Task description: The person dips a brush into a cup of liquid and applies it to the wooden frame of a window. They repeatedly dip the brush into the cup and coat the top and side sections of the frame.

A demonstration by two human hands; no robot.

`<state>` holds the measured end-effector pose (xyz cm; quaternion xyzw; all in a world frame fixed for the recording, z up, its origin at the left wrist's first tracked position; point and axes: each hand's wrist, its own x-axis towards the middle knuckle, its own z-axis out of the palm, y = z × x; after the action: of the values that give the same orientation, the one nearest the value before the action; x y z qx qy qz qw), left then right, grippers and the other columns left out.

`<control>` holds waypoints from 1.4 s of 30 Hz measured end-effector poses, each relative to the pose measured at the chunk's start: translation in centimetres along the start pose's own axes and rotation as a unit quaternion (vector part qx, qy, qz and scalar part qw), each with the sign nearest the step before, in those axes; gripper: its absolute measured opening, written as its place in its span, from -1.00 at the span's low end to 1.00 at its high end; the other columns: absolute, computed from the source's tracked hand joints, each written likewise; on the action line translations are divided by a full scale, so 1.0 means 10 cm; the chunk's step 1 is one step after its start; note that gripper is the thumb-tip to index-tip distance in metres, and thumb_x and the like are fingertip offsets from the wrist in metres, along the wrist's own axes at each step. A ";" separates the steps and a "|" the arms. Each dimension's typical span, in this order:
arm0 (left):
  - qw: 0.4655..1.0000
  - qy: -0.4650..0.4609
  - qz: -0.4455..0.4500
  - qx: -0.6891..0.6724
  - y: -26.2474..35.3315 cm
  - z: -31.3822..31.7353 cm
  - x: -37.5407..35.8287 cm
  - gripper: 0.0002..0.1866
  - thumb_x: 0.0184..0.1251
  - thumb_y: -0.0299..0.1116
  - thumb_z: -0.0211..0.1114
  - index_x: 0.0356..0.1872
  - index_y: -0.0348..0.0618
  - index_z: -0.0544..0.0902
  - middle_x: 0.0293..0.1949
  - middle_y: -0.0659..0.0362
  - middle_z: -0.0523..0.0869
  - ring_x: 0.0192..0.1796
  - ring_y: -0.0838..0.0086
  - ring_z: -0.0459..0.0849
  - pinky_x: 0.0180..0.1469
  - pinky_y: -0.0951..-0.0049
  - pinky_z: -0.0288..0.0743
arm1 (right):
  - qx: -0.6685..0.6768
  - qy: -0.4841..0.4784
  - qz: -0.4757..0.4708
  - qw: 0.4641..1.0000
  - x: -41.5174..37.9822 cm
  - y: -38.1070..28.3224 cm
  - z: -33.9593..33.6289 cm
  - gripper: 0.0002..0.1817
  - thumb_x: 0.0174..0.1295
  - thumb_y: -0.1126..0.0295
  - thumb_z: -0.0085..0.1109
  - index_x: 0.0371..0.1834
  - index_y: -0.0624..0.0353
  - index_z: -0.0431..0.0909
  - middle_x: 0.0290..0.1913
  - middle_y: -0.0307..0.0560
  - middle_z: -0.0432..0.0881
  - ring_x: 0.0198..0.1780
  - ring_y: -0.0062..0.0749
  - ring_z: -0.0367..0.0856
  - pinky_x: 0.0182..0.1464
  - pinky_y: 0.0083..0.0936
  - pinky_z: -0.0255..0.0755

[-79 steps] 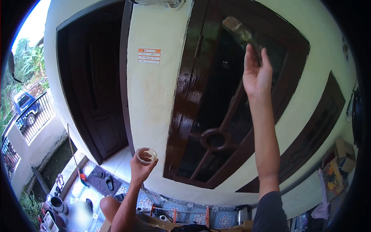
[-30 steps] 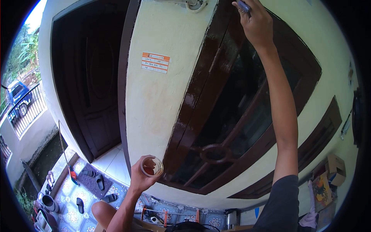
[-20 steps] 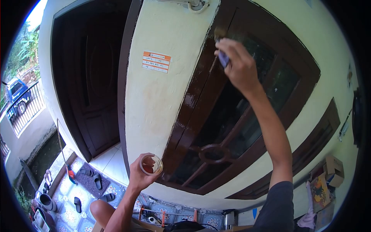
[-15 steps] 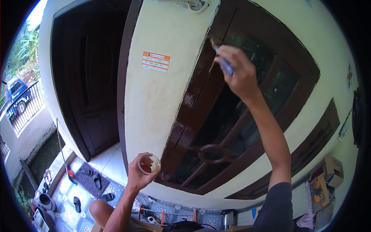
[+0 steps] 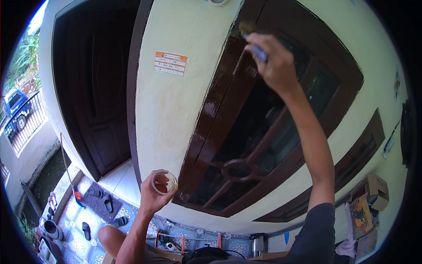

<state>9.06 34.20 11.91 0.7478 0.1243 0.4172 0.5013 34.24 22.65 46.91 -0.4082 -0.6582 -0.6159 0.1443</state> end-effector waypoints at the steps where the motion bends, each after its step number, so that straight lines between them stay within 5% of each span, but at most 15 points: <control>1: 1.000 -0.002 -0.010 0.002 0.01 0.00 0.00 -0.47 -0.12 -0.40 0.60 -0.05 -0.27 0.60 -0.32 0.15 0.70 -0.27 0.55 0.70 -0.14 0.55 0.63 | 0.014 -0.018 -0.002 1.000 -0.06 -0.07 -0.02 -0.70 0.14 0.48 0.37 -0.04 0.04 0.60 -0.15 -0.09 0.70 -0.17 -0.13 0.72 -0.19 -0.34 0.64; 9: 1.000 0.000 -0.001 0.012 -0.06 0.02 -0.01 -0.45 -0.11 -0.31 0.60 -0.03 -0.25 0.62 -0.29 0.11 0.72 -0.29 0.50 0.74 -0.19 0.54 0.65 | 0.018 0.068 -0.024 0.997 0.44 0.32 -0.08 -0.62 0.08 0.57 0.36 0.00 0.05 0.61 -0.10 -0.07 0.69 -0.07 -0.14 0.71 -0.07 -0.36 0.64; 17: 1.000 0.019 -0.024 0.008 0.04 -0.07 0.02 -0.45 -0.14 -0.37 0.61 -0.04 -0.26 0.61 -0.32 0.11 0.72 -0.27 0.51 0.72 -0.15 0.52 0.64 | -0.077 0.078 -0.073 0.991 0.78 0.74 0.05 -0.77 0.31 0.53 0.24 0.01 0.23 0.54 -0.14 0.06 0.70 -0.13 -0.10 0.74 -0.13 -0.37 0.65; 21: 1.000 0.024 -0.014 0.007 0.03 -0.06 0.02 -0.44 -0.15 -0.38 0.61 -0.04 -0.26 0.61 -0.33 0.12 0.72 -0.28 0.51 0.71 -0.16 0.53 0.63 | -0.094 0.032 -0.026 0.995 0.77 0.61 0.08 -0.82 0.36 0.46 0.23 -0.05 0.26 0.55 -0.17 0.04 0.70 -0.17 -0.20 0.74 -0.16 -0.38 0.65; 26: 1.000 0.021 -0.017 0.003 0.03 -0.07 -0.01 -0.44 -0.16 -0.39 0.61 -0.04 -0.26 0.61 -0.34 0.13 0.71 -0.28 0.52 0.70 -0.17 0.53 0.62 | -0.093 0.030 -0.034 0.995 0.36 0.37 0.23 -0.59 0.02 0.66 0.29 -0.02 0.08 0.62 -0.07 -0.08 0.69 0.00 -0.15 0.69 -0.01 -0.36 0.64; 33: 0.999 0.037 0.002 0.013 -0.01 -0.16 -0.06 -0.44 -0.11 -0.33 0.61 -0.02 -0.24 0.62 -0.30 0.11 0.71 -0.31 0.51 0.73 -0.22 0.55 0.64 | -0.033 -0.059 0.000 0.998 -0.21 -0.44 0.17 -0.62 0.01 0.66 0.28 -0.06 0.14 0.63 -0.06 -0.05 0.68 0.05 -0.15 0.68 0.08 -0.37 0.62; 35: 0.999 0.042 0.000 0.015 0.01 -0.18 -0.06 -0.45 -0.11 -0.33 0.60 -0.02 -0.24 0.62 -0.31 0.11 0.71 -0.31 0.51 0.73 -0.23 0.55 0.64 | 0.015 -0.033 0.042 0.998 -0.16 -0.49 0.10 -0.67 0.06 0.63 0.31 -0.07 0.12 0.64 -0.06 -0.04 0.68 0.04 -0.13 0.69 0.08 -0.38 0.62; 42: 0.999 0.029 -0.013 0.001 0.03 -0.11 -0.05 -0.45 -0.13 -0.38 0.62 -0.04 -0.25 0.60 -0.35 0.16 0.70 -0.30 0.55 0.69 -0.18 0.55 0.60 | -0.061 0.078 -0.038 0.994 0.41 0.24 0.07 -0.71 0.14 0.56 0.33 -0.06 0.08 0.61 -0.08 -0.10 0.70 -0.05 -0.13 0.71 -0.04 -0.32 0.63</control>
<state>7.80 34.47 12.08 0.7339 0.1486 0.4325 0.5023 33.65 24.58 51.29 -0.3411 -0.6213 -0.6901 0.1464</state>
